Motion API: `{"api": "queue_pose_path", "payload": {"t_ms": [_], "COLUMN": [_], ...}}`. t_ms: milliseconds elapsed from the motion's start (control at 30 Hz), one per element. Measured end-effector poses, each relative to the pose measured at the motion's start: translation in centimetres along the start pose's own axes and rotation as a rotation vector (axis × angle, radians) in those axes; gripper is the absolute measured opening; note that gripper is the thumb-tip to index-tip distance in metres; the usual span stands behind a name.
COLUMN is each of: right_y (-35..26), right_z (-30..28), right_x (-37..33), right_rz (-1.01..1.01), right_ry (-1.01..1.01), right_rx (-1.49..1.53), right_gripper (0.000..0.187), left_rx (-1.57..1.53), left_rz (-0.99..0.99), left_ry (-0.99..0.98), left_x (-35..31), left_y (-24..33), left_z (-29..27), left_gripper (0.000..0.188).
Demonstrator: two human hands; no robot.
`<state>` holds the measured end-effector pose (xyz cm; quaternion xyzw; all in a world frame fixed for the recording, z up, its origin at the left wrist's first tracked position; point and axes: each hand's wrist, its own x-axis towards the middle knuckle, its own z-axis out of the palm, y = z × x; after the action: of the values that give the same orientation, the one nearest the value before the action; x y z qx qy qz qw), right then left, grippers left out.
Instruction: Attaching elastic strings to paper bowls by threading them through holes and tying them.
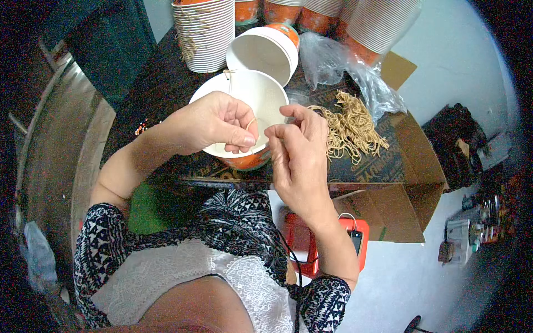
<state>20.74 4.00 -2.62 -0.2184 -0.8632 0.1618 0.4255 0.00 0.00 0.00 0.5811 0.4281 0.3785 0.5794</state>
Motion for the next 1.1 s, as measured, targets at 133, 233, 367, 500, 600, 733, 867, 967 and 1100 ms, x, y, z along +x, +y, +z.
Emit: {"api": "queue_pose_path", "payload": {"t_ms": [133, 233, 367, 500, 600, 733, 867, 967, 1100], "right_y": [-0.5, -0.1, -0.1, -0.8, -0.8, 0.2, 1.0, 1.0, 0.6], "right_z": [0.2, 0.5, 1.1, 1.5, 1.3, 0.7, 1.1, 1.1, 1.0], "right_x": [0.4, 0.6, 0.4, -0.2, -0.7, 0.1, 0.5, 0.5, 0.7], "right_rz": [0.034, -0.002, -0.046, -0.071, -0.147, -0.13, -0.067, -0.025, 0.017], "right_ry": [-0.05, -0.034, 0.026, 0.105, 0.048, 0.075, 0.067, 0.026, 0.003], "right_rx": [0.095, 0.076, 0.087, 0.067, -0.033, -0.069, -0.113, -0.108, -0.106], "right_gripper": [0.006, 0.004, 0.012, 0.014, 0.014, 0.014, 0.013, 0.014, 0.016], "left_rx": [-0.009, -0.008, -0.014, -0.055, -0.012, 0.138, 0.228, 0.659, 0.989], "left_rz": [0.011, 0.011, 0.0, -0.015, -0.017, 0.073, 0.125, 0.385, 0.604], "left_ry": [-0.041, -0.041, -0.006, -0.001, -0.013, 0.036, 0.066, 0.256, 0.422], "left_x": [0.2, 0.4, 0.5, 0.9, 1.0, 1.1, 0.9, 0.4, 0.1], "left_y": [-0.1, -0.2, 0.2, 0.1, 0.0, -0.3, -0.8, -0.8, -1.5], "left_z": [0.0, -0.2, -0.1, -0.3, -0.4, -0.2, 0.2, 1.2, 2.5], "left_gripper": [0.012, 0.012, 0.013, 0.01, 0.009, 0.008, 0.012, 0.014, 0.016]}}
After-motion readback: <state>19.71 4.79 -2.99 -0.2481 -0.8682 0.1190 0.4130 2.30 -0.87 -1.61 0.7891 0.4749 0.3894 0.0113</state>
